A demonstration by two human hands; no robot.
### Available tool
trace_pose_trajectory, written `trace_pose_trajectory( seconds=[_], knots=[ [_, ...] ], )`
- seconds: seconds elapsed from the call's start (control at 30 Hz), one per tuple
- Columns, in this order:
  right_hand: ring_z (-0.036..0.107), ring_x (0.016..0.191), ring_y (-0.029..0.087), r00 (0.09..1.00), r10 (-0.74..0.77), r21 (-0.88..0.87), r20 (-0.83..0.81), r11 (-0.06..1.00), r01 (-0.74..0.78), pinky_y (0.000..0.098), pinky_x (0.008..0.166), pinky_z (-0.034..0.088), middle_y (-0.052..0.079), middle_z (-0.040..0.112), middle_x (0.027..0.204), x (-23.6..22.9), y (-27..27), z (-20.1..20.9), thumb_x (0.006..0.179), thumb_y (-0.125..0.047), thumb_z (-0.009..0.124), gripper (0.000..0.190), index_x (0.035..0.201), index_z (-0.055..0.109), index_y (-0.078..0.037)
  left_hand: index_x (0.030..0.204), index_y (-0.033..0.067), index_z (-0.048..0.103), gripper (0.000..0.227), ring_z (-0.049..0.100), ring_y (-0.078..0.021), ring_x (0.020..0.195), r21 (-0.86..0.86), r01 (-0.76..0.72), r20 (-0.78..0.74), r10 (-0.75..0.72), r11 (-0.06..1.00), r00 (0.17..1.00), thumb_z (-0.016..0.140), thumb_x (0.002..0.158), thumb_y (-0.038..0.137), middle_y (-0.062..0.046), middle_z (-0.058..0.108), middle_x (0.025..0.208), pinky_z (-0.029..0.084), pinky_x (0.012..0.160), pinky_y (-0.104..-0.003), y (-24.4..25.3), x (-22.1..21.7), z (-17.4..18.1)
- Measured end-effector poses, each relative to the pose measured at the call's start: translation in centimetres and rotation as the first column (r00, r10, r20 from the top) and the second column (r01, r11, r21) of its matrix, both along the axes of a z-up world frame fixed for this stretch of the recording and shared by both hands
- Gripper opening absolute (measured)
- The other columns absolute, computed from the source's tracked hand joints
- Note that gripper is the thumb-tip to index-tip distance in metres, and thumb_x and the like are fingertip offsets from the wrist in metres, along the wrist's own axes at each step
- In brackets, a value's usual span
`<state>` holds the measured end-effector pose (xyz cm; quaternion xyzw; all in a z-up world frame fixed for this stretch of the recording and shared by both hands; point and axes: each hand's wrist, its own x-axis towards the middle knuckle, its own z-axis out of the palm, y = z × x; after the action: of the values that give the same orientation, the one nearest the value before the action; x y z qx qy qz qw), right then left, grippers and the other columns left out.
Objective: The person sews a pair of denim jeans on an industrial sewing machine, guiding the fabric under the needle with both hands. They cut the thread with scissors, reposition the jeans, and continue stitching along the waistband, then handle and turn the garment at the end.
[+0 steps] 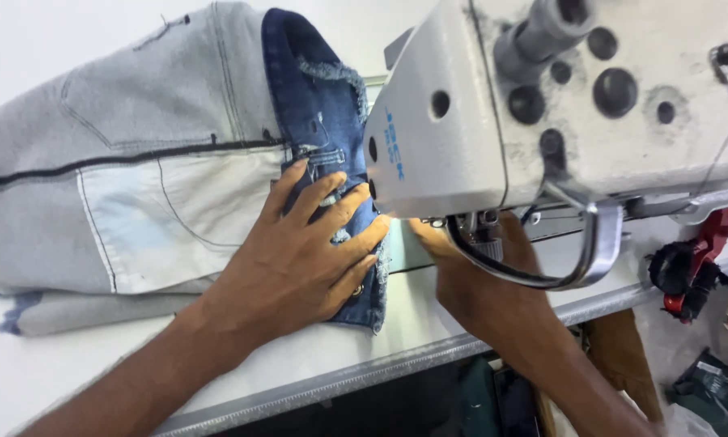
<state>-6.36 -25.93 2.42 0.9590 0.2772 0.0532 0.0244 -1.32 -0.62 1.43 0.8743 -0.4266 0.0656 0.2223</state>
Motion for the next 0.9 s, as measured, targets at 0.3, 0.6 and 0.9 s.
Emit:
trace_pose_trajectory(
  seconds=[0.3,0.6,0.9],
  knots=[
    [0.067,0.095,0.036,0.650,-0.755,0.123,0.082,0.655,0.745,0.0490,0.090,0.054,0.022,0.068,0.107,-4.1,-10.1,2.2,0.102,-0.011,0.061,0.026,0.123,0.069,0.002,0.127,0.0121,0.068,0.037,0.045,-0.0360,0.133,-0.038,-0.016,-0.017,0.015,0.999,1.000,0.064,0.097,0.033,-0.021,0.061,0.137,0.023,0.119,-0.057,-0.2,0.6,0.0],
    [0.058,0.094,0.033,0.667,-0.709,0.029,0.231,0.690,0.724,0.0427,0.083,0.049,0.018,0.062,0.103,-4.5,-12.4,2.3,0.112,-0.020,0.062,0.035,0.142,0.068,-0.003,0.125,0.0114,0.068,0.038,0.043,-0.0388,0.134,-0.011,-0.010,-0.031,0.009,1.000,0.999,0.064,0.095,0.033,-0.022,0.060,0.136,0.023,0.117,-0.059,-0.8,0.6,0.8],
    [0.058,0.099,0.029,0.657,-0.718,0.202,0.229,0.696,0.689,0.0393,0.090,0.050,0.017,0.061,0.112,-7.1,-13.9,1.4,0.115,-0.012,0.066,0.025,0.134,0.063,0.005,0.126,0.0130,0.069,0.037,0.043,-0.0388,0.135,-0.048,-0.035,-0.040,0.033,0.998,0.999,0.065,0.095,0.033,-0.023,0.060,0.135,0.023,0.117,-0.060,-0.8,0.6,0.6]
  ],
)
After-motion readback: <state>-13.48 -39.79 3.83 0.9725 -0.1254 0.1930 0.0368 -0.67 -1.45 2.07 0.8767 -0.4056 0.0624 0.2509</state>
